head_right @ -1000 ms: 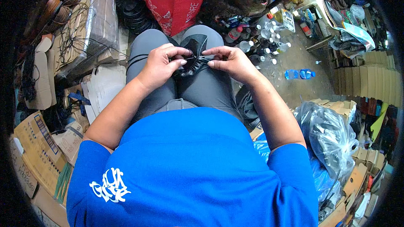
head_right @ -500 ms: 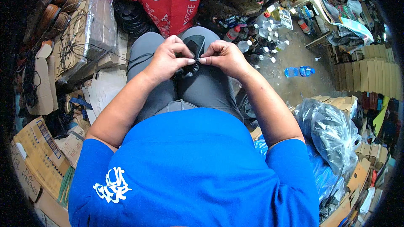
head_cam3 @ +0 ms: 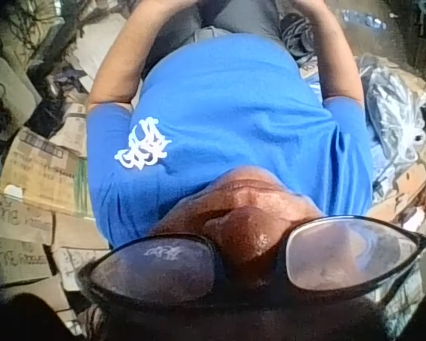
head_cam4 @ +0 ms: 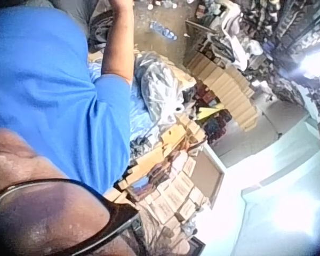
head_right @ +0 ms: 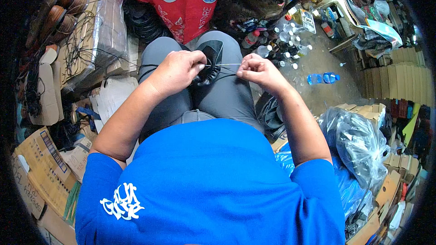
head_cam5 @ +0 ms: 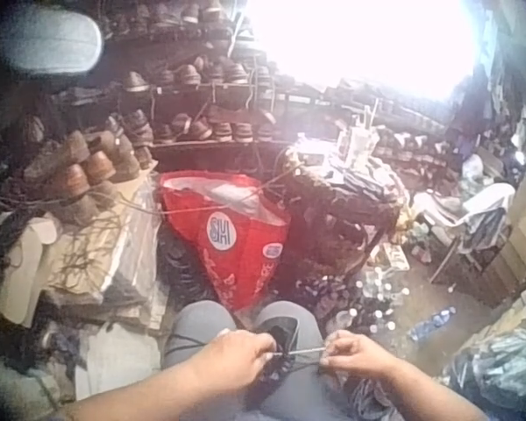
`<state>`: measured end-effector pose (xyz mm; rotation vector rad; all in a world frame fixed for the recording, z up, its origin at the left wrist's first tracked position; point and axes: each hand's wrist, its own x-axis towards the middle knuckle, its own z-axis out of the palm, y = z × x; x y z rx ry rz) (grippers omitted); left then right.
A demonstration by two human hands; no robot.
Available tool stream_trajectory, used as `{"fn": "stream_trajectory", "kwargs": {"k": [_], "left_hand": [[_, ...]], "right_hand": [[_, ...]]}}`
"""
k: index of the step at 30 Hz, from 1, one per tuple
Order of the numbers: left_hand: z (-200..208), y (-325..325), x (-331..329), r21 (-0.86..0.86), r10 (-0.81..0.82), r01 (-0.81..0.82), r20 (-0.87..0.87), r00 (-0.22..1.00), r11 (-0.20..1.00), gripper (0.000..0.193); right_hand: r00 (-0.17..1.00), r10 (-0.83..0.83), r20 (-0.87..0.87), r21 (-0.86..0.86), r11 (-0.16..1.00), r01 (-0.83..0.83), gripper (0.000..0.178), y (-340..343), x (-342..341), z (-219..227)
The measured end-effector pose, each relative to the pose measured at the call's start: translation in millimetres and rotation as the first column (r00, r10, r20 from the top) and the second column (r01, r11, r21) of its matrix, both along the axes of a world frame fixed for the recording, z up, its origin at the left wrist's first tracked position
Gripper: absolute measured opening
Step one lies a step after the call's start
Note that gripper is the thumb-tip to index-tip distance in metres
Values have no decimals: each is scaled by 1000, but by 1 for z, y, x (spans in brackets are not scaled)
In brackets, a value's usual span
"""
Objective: Hand-stitching a black leather shoe upper using a needle and thread.
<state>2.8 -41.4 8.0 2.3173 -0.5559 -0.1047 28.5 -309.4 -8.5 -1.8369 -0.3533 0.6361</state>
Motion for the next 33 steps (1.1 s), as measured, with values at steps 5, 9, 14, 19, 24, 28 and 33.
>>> {"fn": "stream_trajectory", "kwargs": {"k": [5,9,14,19,24,28,33], "left_hand": [[2,-5,3,152,-108,87,132,985,984,10],[5,-6,6,296,-194,136,178,965,945,7],[0,2,8,262,-205,162,143,968,951,7],[-8,11,7,197,-243,214,136,960,957,8],[-16,57,-5,293,-216,143,235,948,945,13],[1,126,-27,63,186,-187,13,982,980,11],[66,85,-11,-643,106,-201,-184,977,739,8]], "right_hand": [[933,-112,341,-62,988,141,14,-1,24,20],[634,49,772,-289,915,281,14,14,34,29],[489,630,603,-733,679,28,8,46,4,51],[471,701,535,-770,634,-70,11,57,7,39],[475,653,590,-707,702,-87,14,24,23,22],[910,116,399,-499,859,109,9,-47,29,11],[956,-275,-102,475,831,289,15,-1,38,43]]}}
